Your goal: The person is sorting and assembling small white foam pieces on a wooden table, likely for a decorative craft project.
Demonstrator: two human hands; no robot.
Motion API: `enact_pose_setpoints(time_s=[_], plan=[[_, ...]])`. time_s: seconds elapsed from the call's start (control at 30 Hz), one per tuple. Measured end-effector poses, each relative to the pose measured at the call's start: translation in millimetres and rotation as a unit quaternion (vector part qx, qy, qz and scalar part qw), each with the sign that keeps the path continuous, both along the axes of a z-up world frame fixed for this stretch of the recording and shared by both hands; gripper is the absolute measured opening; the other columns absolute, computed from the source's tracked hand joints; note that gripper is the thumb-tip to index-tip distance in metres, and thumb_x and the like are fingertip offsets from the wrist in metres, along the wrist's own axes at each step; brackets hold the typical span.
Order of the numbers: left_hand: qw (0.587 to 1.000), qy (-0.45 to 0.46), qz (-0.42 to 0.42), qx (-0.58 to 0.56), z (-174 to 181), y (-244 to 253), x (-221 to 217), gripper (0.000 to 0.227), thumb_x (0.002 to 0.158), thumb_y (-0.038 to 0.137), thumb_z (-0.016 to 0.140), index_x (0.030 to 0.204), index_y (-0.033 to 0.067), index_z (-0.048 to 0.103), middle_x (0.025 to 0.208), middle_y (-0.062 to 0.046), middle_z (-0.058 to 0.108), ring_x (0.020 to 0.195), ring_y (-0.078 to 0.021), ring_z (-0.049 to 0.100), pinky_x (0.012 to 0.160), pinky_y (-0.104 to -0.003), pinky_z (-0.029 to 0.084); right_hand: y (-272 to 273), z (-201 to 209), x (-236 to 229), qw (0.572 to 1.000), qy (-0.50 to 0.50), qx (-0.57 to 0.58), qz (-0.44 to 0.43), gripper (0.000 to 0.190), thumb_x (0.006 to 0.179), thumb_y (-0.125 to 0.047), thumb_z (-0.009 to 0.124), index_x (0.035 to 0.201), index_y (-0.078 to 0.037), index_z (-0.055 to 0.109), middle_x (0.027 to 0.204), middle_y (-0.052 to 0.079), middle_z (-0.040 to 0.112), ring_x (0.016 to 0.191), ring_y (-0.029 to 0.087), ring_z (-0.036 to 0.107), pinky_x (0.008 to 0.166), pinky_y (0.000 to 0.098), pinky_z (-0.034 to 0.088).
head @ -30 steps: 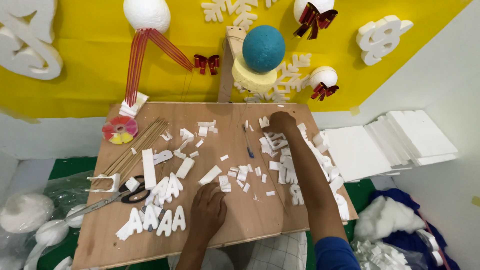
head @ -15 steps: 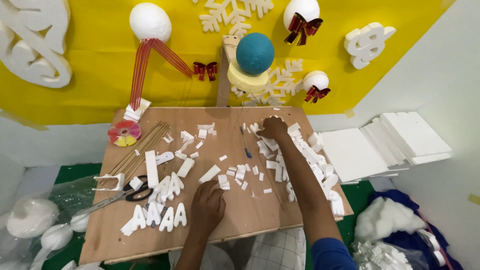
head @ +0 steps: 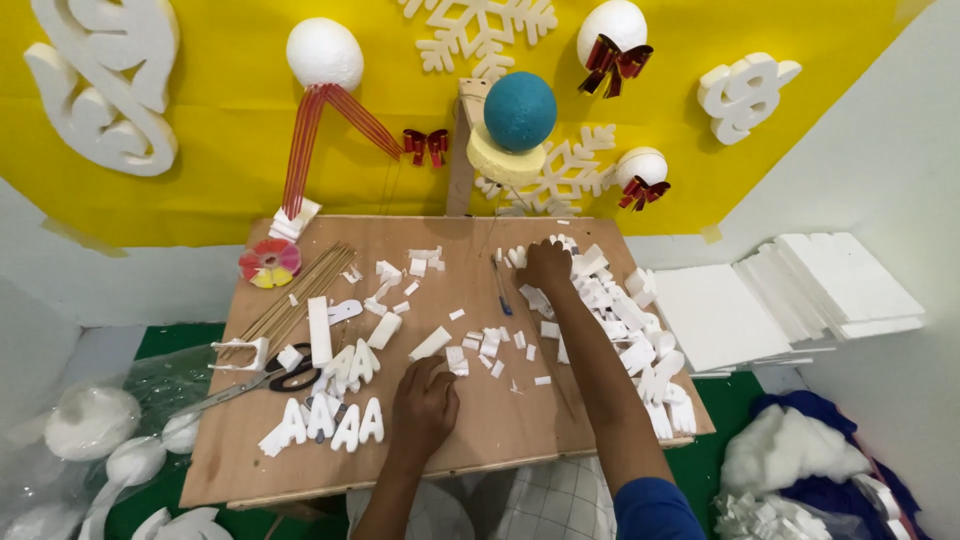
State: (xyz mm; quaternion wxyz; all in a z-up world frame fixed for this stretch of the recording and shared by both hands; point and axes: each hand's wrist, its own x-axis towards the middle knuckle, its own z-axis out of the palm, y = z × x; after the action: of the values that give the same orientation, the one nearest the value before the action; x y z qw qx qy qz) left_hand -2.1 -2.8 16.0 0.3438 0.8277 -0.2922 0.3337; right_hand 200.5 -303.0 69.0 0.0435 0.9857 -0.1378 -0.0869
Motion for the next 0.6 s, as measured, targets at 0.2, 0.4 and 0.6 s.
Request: enact_pose_setpoints(time_s=[0.2,0.4,0.6], plan=[[1.0,-0.001,0.01,0.012,-8.2,-0.9,1.9,0.012,0.089,0.006,0.066,0.101,0.0038,0.07,0.119,-0.015,0.068,0.112,-0.0327,0.064,0.1,-0.045,0.054,10.8,29.0,-19.8,0.997,-0.038,0.064,0.003,0.044,0.088,-0.052,0.065,0.1,-0.01,0.065,0.103,0.011,0.068,0.099,0.034,0.064,0.071,0.0436,0.053],[0.996,0.064,0.035,0.043,-0.2,-1.9,-0.4,0.013,0.089,0.01,0.065,0.098,0.0096,0.074,0.115,-0.009,0.066,0.119,-0.0305,0.065,0.092,-0.043,0.057,52.6,31.7,-79.3,0.969,0.003,0.234,0.08,0.063,0.081,-0.053,0.075,0.119,-0.002,0.073,0.123,0.026,0.072,0.12,0.046,0.066,0.096,0.057,0.055],[0.998,0.009,0.06,-0.004,-19.8,-13.0,22.0,0.022,0.084,0.014,0.07,0.106,0.0156,0.072,0.112,-0.005,0.064,0.115,-0.0291,0.064,0.09,-0.043,0.053,82.0,23.4,-92.0,0.964,-0.002,0.252,0.081,0.054,0.084,-0.048,0.074,0.119,-0.007,0.071,0.117,0.02,0.073,0.116,0.039,0.069,0.094,0.0503,0.056]])
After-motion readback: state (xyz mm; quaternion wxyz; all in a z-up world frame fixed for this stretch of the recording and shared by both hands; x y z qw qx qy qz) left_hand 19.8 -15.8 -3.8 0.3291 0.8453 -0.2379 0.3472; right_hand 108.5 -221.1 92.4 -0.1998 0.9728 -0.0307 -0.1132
